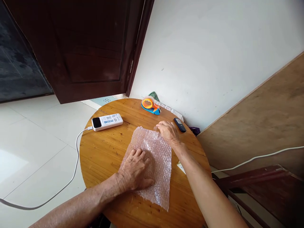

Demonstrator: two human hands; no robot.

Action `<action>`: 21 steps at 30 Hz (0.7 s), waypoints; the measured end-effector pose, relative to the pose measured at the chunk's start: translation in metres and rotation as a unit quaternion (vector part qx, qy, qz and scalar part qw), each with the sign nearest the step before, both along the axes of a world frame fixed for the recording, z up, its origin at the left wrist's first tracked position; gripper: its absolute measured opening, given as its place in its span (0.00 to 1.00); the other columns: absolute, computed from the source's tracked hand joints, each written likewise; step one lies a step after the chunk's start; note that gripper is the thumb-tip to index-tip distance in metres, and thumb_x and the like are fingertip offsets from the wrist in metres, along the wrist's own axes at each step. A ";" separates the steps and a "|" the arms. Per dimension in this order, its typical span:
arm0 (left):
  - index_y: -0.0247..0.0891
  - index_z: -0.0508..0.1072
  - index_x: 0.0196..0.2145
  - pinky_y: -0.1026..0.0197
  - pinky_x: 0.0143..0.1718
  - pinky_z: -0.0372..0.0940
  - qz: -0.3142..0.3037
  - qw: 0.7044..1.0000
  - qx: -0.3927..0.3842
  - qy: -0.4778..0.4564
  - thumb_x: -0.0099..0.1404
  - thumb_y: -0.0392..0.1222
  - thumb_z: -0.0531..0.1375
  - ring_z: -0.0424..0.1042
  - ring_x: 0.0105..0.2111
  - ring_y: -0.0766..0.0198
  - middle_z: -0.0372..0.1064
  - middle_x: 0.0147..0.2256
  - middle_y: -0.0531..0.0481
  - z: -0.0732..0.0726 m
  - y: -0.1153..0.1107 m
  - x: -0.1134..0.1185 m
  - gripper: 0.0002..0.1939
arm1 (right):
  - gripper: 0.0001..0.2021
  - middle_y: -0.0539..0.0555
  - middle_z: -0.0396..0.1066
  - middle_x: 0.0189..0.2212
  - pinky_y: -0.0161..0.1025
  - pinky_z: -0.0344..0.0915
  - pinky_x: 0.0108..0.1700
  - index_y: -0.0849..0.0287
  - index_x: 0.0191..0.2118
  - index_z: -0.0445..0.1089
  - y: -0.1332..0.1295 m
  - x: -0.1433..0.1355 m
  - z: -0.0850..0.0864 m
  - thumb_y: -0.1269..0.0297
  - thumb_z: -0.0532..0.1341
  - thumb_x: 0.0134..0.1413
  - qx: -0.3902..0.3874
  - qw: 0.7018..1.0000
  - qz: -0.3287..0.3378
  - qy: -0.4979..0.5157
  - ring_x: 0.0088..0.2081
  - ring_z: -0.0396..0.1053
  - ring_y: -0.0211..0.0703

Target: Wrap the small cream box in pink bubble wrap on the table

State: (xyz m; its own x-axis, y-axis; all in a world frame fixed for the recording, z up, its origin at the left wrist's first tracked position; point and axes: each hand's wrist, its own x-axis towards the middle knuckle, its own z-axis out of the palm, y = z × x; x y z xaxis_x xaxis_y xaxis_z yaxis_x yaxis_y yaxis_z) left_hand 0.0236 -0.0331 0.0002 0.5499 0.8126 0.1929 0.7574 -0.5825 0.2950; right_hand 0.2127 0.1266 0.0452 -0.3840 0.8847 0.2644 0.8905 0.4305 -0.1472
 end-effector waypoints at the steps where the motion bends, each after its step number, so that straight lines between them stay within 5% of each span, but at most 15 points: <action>1: 0.36 0.71 0.48 0.43 0.55 0.57 0.001 1.000 0.000 -0.001 0.55 0.67 0.61 0.60 0.53 0.44 0.64 0.55 0.38 0.000 0.000 0.000 0.34 | 0.15 0.59 0.75 0.46 0.46 0.59 0.53 0.58 0.41 0.76 0.001 0.005 -0.002 0.74 0.53 0.56 0.015 1.000 0.004 0.004 0.48 0.69 0.50; 5: 0.37 0.71 0.48 0.43 0.55 0.58 -0.002 1.000 -0.002 -0.003 0.54 0.65 0.62 0.60 0.53 0.44 0.63 0.56 0.39 0.002 0.001 0.000 0.33 | 0.22 0.61 0.71 0.52 0.48 0.60 0.57 0.59 0.51 0.72 -0.006 0.021 0.006 0.78 0.48 0.57 0.063 0.997 -0.033 0.041 0.53 0.66 0.50; 8: 0.38 0.71 0.48 0.43 0.55 0.57 -0.004 1.000 -0.006 -0.002 0.54 0.65 0.62 0.60 0.53 0.44 0.63 0.56 0.39 0.002 0.002 -0.001 0.32 | 0.19 0.59 0.71 0.50 0.46 0.61 0.57 0.58 0.50 0.73 -0.040 0.014 0.023 0.72 0.49 0.61 0.083 0.994 -0.029 0.072 0.53 0.67 0.49; 10: 0.37 0.70 0.49 0.43 0.55 0.56 -0.002 1.000 -0.008 0.000 0.55 0.65 0.62 0.60 0.53 0.44 0.63 0.55 0.38 0.002 0.002 -0.002 0.33 | 0.16 0.57 0.72 0.48 0.45 0.63 0.56 0.56 0.48 0.73 -0.072 -0.001 0.032 0.68 0.50 0.62 0.036 0.993 0.050 0.102 0.51 0.69 0.47; 13: 0.37 0.68 0.53 0.44 0.53 0.57 0.004 1.000 -0.010 0.007 0.58 0.62 0.60 0.60 0.52 0.44 0.64 0.54 0.38 0.002 0.002 -0.002 0.32 | 0.15 0.56 0.72 0.48 0.45 0.64 0.54 0.54 0.49 0.72 -0.119 -0.020 0.033 0.68 0.56 0.57 -0.131 0.980 0.149 -0.002 0.49 0.70 0.48; 17: 0.39 0.67 0.54 0.44 0.53 0.56 0.004 1.000 -0.004 0.006 0.60 0.64 0.58 0.61 0.52 0.45 0.65 0.54 0.39 0.003 0.002 -0.003 0.33 | 0.25 0.65 0.67 0.55 0.58 0.59 0.57 0.61 0.54 0.69 -0.149 -0.015 0.023 0.66 0.63 0.48 -0.214 0.966 0.065 -0.128 0.55 0.66 0.62; 21: 0.38 0.69 0.52 0.42 0.55 0.55 0.001 1.000 -0.003 0.029 0.55 0.67 0.61 0.60 0.54 0.42 0.64 0.56 0.37 0.006 0.005 -0.005 0.36 | 0.37 0.66 0.58 0.64 0.62 0.54 0.61 0.59 0.64 0.60 -0.151 0.011 0.015 0.62 0.65 0.45 -0.245 0.962 0.028 -0.115 0.62 0.58 0.64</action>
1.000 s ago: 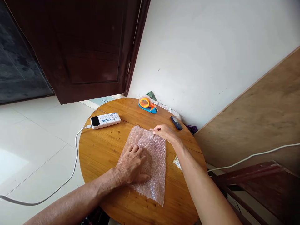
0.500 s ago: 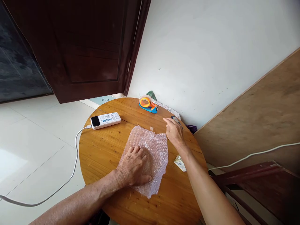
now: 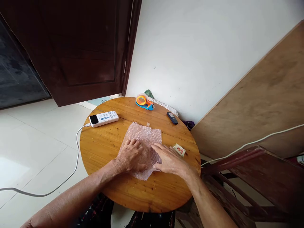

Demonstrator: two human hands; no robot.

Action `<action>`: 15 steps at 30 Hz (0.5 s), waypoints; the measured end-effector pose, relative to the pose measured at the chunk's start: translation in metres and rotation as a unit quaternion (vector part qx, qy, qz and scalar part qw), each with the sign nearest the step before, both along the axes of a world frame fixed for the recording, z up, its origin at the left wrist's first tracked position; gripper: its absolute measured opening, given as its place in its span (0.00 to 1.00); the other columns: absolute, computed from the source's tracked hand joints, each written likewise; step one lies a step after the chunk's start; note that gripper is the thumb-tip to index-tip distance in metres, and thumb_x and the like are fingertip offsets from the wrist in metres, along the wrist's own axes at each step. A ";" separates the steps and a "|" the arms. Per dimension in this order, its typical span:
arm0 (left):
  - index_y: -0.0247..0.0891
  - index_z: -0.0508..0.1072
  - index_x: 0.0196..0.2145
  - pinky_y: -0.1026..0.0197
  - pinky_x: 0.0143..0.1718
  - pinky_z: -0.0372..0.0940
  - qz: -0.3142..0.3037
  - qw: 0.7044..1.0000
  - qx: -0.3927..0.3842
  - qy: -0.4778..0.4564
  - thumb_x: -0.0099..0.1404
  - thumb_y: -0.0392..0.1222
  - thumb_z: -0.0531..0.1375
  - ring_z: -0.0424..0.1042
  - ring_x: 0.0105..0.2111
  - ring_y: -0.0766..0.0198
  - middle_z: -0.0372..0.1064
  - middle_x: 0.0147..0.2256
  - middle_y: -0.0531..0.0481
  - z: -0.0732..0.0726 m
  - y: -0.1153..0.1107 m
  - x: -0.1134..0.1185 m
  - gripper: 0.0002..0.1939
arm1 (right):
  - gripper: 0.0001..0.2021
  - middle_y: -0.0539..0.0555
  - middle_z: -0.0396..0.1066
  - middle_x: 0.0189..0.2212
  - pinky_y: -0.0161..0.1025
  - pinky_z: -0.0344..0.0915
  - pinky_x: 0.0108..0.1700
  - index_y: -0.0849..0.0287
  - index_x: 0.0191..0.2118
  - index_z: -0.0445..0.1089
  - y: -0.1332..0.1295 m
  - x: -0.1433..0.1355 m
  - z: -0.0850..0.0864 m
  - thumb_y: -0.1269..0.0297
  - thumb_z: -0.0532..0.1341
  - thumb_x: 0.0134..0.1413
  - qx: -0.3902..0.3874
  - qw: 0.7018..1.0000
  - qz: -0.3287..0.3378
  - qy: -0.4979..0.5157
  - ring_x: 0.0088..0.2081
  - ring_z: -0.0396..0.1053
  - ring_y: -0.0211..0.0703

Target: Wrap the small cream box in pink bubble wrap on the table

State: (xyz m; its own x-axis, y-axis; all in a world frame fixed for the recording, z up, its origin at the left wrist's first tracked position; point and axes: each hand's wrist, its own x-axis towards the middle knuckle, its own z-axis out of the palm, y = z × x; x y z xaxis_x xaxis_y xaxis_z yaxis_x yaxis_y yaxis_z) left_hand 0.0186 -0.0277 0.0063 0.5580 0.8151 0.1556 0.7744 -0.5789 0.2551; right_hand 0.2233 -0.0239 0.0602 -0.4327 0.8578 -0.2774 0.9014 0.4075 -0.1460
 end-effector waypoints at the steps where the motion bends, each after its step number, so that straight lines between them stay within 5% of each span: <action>1: 0.38 0.69 0.53 0.41 0.56 0.55 -0.001 1.000 -0.002 0.008 0.54 0.66 0.62 0.60 0.55 0.42 0.63 0.57 0.37 0.001 0.002 -0.001 0.37 | 0.39 0.65 0.57 0.65 0.61 0.53 0.61 0.58 0.65 0.59 0.001 0.005 -0.001 0.62 0.66 0.44 -0.006 1.000 0.001 0.009 0.63 0.57 0.64; 7: 0.39 0.70 0.54 0.41 0.59 0.54 -0.019 0.998 -0.038 0.041 0.53 0.60 0.65 0.58 0.60 0.42 0.60 0.61 0.38 0.011 0.008 -0.009 0.34 | 0.41 0.64 0.55 0.66 0.54 0.55 0.63 0.58 0.64 0.61 0.002 0.015 -0.004 0.63 0.69 0.39 -0.010 0.999 0.015 0.044 0.64 0.57 0.61; 11: 0.41 0.68 0.55 0.40 0.60 0.53 -0.013 0.999 -0.032 0.026 0.56 0.54 0.64 0.56 0.62 0.41 0.61 0.60 0.39 0.015 -0.009 0.001 0.31 | 0.39 0.64 0.56 0.65 0.54 0.57 0.62 0.57 0.61 0.65 0.003 0.016 -0.006 0.64 0.70 0.38 -0.001 0.998 0.015 0.062 0.63 0.59 0.61; 15: 0.44 0.60 0.61 0.40 0.62 0.51 -0.079 0.997 -0.025 -0.009 0.62 0.50 0.61 0.54 0.63 0.45 0.58 0.62 0.43 0.016 -0.030 0.019 0.32 | 0.36 0.63 0.59 0.64 0.53 0.58 0.61 0.58 0.61 0.65 -0.001 0.017 -0.010 0.67 0.66 0.41 0.015 0.996 0.020 0.085 0.62 0.61 0.59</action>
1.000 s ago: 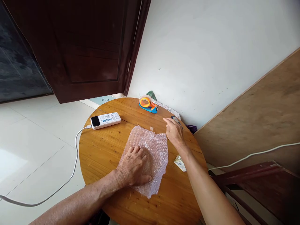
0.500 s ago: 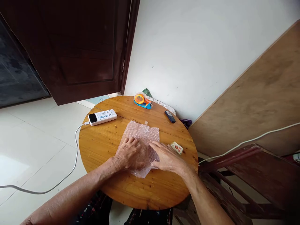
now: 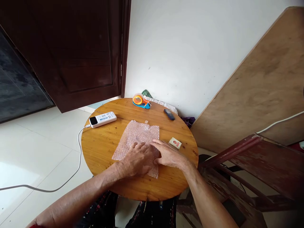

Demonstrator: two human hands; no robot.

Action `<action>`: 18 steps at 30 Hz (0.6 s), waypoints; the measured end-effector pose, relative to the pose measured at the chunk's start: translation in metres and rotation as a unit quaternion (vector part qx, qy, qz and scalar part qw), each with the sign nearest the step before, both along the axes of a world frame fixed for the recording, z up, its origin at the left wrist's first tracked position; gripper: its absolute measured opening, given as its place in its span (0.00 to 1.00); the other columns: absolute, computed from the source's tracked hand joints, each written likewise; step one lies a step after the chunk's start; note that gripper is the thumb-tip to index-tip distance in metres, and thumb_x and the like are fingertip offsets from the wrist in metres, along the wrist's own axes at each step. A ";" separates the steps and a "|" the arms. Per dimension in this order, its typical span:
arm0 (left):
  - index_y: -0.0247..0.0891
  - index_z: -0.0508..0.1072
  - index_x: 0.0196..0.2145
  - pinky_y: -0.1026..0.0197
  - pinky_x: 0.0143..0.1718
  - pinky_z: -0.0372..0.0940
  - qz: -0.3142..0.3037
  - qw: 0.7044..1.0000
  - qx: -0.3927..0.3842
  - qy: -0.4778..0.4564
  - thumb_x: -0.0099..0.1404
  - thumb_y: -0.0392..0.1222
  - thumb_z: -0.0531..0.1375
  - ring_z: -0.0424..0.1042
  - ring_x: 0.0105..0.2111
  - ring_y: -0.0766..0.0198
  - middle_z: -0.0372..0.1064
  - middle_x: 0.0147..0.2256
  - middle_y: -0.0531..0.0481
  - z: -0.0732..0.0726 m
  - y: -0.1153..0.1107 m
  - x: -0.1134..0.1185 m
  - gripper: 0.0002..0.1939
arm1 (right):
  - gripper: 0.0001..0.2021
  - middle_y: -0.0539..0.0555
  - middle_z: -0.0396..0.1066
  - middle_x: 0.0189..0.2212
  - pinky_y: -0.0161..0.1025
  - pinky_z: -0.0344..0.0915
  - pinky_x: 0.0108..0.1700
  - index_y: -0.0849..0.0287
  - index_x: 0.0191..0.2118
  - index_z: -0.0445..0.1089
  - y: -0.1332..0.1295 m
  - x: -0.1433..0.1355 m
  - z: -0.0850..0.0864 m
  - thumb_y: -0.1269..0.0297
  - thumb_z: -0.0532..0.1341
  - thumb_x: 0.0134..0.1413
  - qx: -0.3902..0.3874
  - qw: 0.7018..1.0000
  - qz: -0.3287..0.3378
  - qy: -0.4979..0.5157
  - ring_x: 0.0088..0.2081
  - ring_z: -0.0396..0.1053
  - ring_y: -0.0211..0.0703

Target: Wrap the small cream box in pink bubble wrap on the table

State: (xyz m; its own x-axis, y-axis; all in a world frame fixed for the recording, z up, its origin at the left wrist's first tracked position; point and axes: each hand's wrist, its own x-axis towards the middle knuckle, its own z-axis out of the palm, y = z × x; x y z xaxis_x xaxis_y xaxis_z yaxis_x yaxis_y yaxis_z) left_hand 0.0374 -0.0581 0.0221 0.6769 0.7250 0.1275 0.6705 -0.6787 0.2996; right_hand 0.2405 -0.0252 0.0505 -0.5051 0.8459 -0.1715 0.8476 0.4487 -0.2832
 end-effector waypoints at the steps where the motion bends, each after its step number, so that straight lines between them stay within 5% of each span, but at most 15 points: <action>1: 0.45 0.59 0.62 0.39 0.62 0.50 -0.007 1.000 -0.001 -0.007 0.63 0.50 0.60 0.54 0.62 0.46 0.59 0.62 0.44 -0.001 -0.004 0.003 0.31 | 0.35 0.63 0.59 0.64 0.53 0.58 0.61 0.58 0.61 0.65 -0.003 0.001 -0.001 0.68 0.65 0.41 0.002 1.000 -0.001 -0.002 0.62 0.61 0.58; 5: 0.44 0.61 0.60 0.34 0.63 0.47 -0.007 1.000 -0.003 -0.018 0.64 0.56 0.58 0.53 0.63 0.45 0.58 0.62 0.42 -0.012 -0.012 0.006 0.30 | 0.28 0.60 0.60 0.63 0.54 0.57 0.61 0.56 0.58 0.67 -0.018 0.010 0.000 0.64 0.63 0.49 0.085 0.996 -0.028 -0.001 0.61 0.62 0.57; 9: 0.42 0.63 0.59 0.31 0.64 0.43 0.001 1.000 0.000 -0.021 0.64 0.57 0.58 0.50 0.64 0.43 0.56 0.63 0.40 -0.020 -0.013 0.005 0.30 | 0.26 0.63 0.63 0.61 0.57 0.59 0.58 0.58 0.59 0.65 -0.017 0.033 -0.001 0.60 0.61 0.53 0.240 0.960 -0.143 0.013 0.58 0.63 0.61; 14: 0.41 0.64 0.58 0.28 0.62 0.45 0.007 1.000 -0.001 -0.017 0.63 0.57 0.59 0.51 0.63 0.42 0.58 0.62 0.39 -0.018 -0.011 0.009 0.30 | 0.24 0.61 0.75 0.46 0.51 0.67 0.47 0.58 0.54 0.69 0.004 0.064 -0.018 0.63 0.62 0.48 0.188 0.944 -0.268 0.044 0.46 0.73 0.57; 18: 0.40 0.64 0.58 0.26 0.61 0.45 -0.001 1.000 0.006 -0.004 0.63 0.59 0.57 0.52 0.63 0.40 0.58 0.61 0.37 -0.014 -0.012 0.010 0.31 | 0.21 0.56 0.77 0.40 0.47 0.69 0.43 0.55 0.50 0.70 -0.004 0.052 -0.007 0.57 0.62 0.49 0.160 0.910 -0.313 0.219 0.40 0.74 0.51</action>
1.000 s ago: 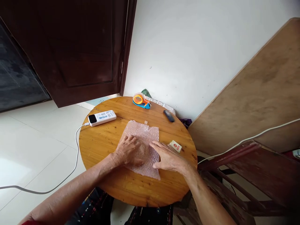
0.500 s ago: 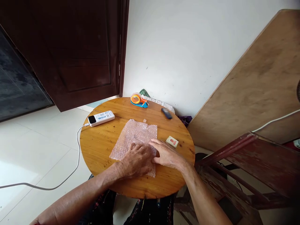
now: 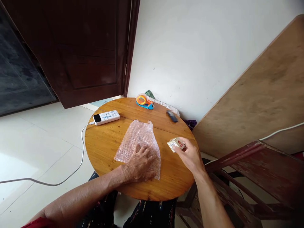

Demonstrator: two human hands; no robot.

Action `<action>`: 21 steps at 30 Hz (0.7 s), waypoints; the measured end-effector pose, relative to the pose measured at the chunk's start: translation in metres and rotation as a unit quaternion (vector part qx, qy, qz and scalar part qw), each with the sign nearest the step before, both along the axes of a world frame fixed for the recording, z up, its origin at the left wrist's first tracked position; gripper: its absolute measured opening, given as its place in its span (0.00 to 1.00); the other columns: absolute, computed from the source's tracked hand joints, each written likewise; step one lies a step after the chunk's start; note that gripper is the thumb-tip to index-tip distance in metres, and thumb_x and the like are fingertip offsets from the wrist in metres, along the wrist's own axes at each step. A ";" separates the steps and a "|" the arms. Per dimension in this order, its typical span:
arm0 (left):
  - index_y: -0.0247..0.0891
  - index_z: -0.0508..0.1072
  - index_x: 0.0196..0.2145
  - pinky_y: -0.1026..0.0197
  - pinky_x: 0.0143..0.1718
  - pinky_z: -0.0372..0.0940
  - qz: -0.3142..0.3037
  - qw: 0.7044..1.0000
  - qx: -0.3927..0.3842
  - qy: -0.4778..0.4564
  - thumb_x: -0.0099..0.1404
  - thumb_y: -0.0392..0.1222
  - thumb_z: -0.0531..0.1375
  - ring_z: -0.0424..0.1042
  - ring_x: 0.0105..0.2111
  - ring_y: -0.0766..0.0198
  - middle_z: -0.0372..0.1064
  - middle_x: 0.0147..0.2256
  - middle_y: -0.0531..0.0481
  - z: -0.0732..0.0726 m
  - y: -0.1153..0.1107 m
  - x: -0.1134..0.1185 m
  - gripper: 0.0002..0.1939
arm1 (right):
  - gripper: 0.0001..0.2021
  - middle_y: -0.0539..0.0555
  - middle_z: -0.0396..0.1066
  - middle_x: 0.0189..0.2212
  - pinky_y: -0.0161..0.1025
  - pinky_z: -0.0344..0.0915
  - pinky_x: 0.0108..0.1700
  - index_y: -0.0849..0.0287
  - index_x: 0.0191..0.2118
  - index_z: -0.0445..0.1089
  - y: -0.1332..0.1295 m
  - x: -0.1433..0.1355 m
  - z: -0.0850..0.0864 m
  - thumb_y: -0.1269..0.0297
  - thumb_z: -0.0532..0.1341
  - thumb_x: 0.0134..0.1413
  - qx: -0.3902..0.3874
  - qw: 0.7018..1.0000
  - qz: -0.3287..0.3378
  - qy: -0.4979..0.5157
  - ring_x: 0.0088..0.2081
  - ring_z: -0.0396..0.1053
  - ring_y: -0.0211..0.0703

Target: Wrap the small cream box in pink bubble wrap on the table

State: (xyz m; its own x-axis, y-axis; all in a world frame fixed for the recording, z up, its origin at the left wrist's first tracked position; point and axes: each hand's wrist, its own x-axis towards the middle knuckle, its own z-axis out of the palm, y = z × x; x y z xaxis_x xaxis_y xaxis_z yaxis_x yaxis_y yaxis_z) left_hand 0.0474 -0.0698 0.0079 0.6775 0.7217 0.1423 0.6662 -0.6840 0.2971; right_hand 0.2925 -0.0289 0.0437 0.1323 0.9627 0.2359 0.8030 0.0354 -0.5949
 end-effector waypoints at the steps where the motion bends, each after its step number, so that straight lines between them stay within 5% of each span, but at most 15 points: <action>1: 0.40 0.64 0.58 0.26 0.62 0.44 0.000 1.000 0.001 0.002 0.63 0.59 0.57 0.51 0.63 0.40 0.57 0.61 0.37 0.000 0.000 0.001 0.31 | 0.21 0.57 0.77 0.41 0.46 0.69 0.44 0.56 0.50 0.69 -0.006 -0.012 0.008 0.56 0.63 0.49 0.006 0.997 0.038 0.062 0.41 0.74 0.50; 5: 0.42 0.58 0.63 0.27 0.63 0.43 0.027 1.000 -0.008 -0.008 0.64 0.57 0.56 0.48 0.64 0.37 0.53 0.64 0.39 -0.003 -0.003 0.006 0.33 | 0.23 0.56 0.75 0.47 0.42 0.69 0.48 0.56 0.53 0.66 -0.022 -0.081 0.036 0.58 0.63 0.51 -0.051 0.947 0.244 0.204 0.46 0.73 0.47; 8: 0.45 0.57 0.64 0.33 0.65 0.46 0.039 0.999 -0.019 -0.008 0.65 0.53 0.55 0.47 0.65 0.38 0.52 0.65 0.45 -0.006 -0.005 0.009 0.32 | 0.21 0.53 0.74 0.46 0.43 0.67 0.52 0.55 0.53 0.66 -0.013 -0.124 0.032 0.64 0.62 0.51 -0.108 0.925 0.329 0.154 0.47 0.72 0.46; 11: 0.43 0.57 0.64 0.32 0.64 0.46 0.032 0.999 -0.017 -0.005 0.66 0.56 0.54 0.45 0.66 0.37 0.51 0.66 0.43 -0.006 -0.006 0.008 0.32 | 0.20 0.53 0.75 0.44 0.44 0.66 0.51 0.55 0.50 0.68 0.008 -0.134 0.012 0.65 0.62 0.49 -0.138 0.940 0.285 0.126 0.46 0.72 0.47; 16: 0.38 0.57 0.64 0.24 0.62 0.39 0.015 1.000 -0.004 -0.012 0.66 0.60 0.54 0.42 0.67 0.36 0.49 0.66 0.36 -0.004 -0.006 0.006 0.35 | 0.17 0.53 0.75 0.43 0.45 0.65 0.51 0.57 0.48 0.68 0.029 -0.103 -0.013 0.63 0.59 0.49 -0.137 0.965 0.168 0.148 0.46 0.71 0.48; 21: 0.38 0.71 0.53 0.36 0.63 0.49 0.044 0.998 0.002 -0.053 0.64 0.55 0.59 0.59 0.58 0.43 0.65 0.56 0.39 0.001 -0.002 -0.010 0.24 | 0.20 0.52 0.74 0.45 0.44 0.64 0.53 0.56 0.50 0.68 0.025 -0.090 -0.021 0.61 0.61 0.49 -0.114 0.959 0.186 0.179 0.48 0.70 0.48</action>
State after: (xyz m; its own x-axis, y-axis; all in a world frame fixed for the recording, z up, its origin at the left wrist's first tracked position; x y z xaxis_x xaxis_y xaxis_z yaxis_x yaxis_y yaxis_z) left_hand 0.0378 -0.0718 0.0091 0.5924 0.7773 0.2120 0.6892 -0.6252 0.3664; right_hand 0.2025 -0.0041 0.0230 -0.1973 0.9802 0.0174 0.5024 0.1164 -0.8568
